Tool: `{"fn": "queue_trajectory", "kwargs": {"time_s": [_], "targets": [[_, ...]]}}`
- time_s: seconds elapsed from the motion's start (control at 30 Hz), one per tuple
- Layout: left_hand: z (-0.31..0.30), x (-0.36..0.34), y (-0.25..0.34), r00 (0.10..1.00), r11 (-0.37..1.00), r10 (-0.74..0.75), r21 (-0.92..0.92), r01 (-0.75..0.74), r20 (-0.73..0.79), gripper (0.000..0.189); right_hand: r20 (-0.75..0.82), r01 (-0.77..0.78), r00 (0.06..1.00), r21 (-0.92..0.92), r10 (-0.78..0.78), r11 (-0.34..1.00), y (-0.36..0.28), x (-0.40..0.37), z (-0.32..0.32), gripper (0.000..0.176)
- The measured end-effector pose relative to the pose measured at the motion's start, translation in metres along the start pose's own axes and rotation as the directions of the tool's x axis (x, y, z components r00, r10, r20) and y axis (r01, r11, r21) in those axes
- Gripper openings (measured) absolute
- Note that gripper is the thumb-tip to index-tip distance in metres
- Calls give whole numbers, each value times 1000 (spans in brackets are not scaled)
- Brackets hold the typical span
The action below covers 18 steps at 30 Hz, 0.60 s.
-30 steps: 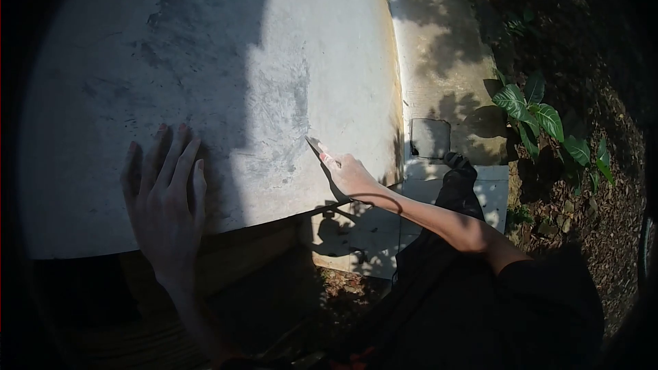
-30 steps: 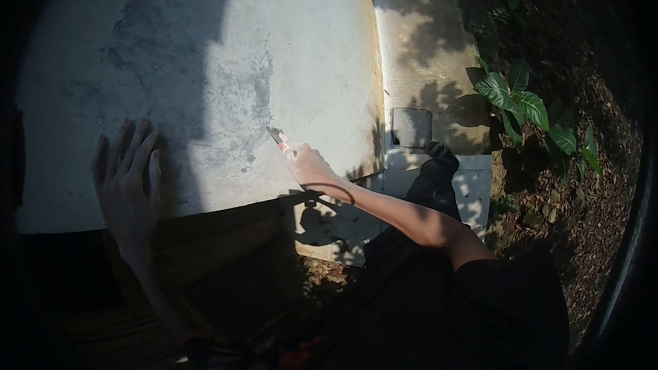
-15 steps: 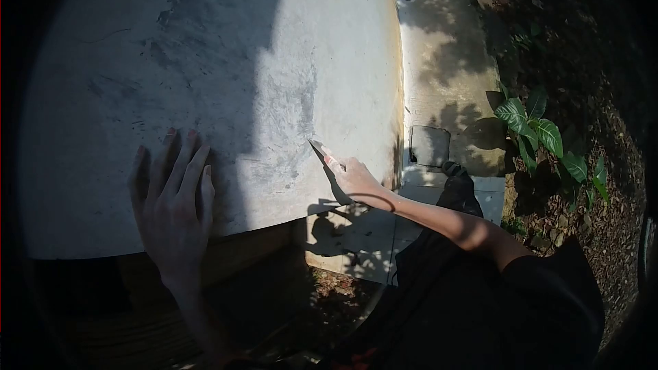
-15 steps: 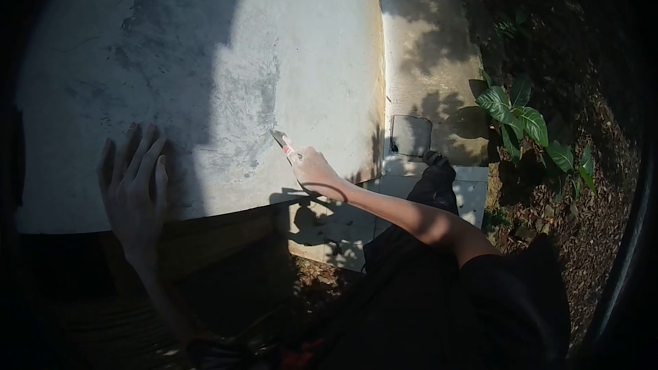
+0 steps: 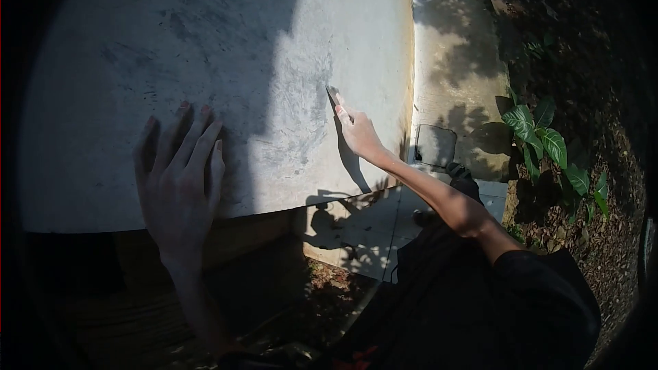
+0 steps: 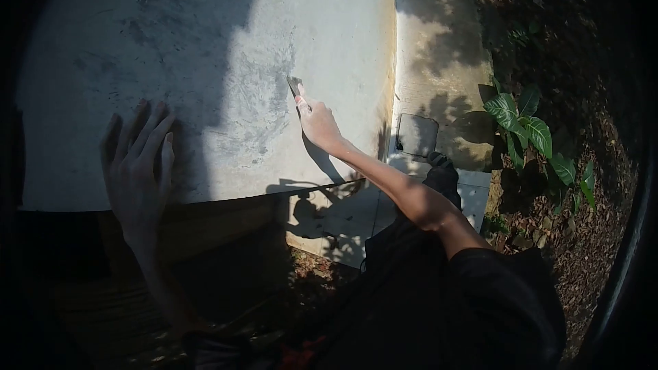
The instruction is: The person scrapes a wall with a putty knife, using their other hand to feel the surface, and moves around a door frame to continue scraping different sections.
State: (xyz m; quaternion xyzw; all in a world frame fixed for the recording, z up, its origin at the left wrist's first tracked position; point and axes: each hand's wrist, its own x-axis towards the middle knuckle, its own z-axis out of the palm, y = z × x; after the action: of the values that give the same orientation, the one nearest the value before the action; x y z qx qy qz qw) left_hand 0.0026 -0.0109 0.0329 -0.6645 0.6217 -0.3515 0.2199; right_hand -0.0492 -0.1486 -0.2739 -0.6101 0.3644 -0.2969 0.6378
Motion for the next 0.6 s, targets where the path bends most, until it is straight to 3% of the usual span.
{"fn": "queue_trajectory", "kwargs": {"time_s": [0.1, 0.17, 0.2, 0.23, 0.27, 0.33, 0.43, 0.6], "targets": [[0, -1, -1, 999, 999, 26, -32, -28, -45, 20, 13, -13, 1000, 50, 12, 999, -19, -9, -2, 45], [3, -1, -2, 997, 999, 21, -32, -23, -68, 19, 114, 159, 981, -5, -158, 987, -3, -64, 12, 46], [4, -3, -2, 998, 999, 24, -40, -27, -66, 19, 208, 163, 965, -12, -157, 986, -4, -101, 14, 46], [3, -4, -1, 998, 999, 22, -38, -25, -64, 19, 124, 446, 882, 96, -455, 890, 27, -126, 30, 43], [2, -3, -1, 998, 999, 20, -39, -23, -66, 19, -21, 693, 719, 101, -695, 714, 57, -127, 49, 40], [1, -5, -2, 998, 999, 18, -41, -21, -60, 19, 381, 461, 851, -209, -362, 863, 21, -117, 18, 46], [2, -7, -2, 997, 998, 41, -35, -44, -66, 18, 301, 519, 848, -302, -436, 800, -11, -90, 10, 49], [2, -7, -2, 994, 997, 24, -66, -31, -107, 18, 473, 759, 627, -551, -619, 347, 10, -70, -18, 52]]}}
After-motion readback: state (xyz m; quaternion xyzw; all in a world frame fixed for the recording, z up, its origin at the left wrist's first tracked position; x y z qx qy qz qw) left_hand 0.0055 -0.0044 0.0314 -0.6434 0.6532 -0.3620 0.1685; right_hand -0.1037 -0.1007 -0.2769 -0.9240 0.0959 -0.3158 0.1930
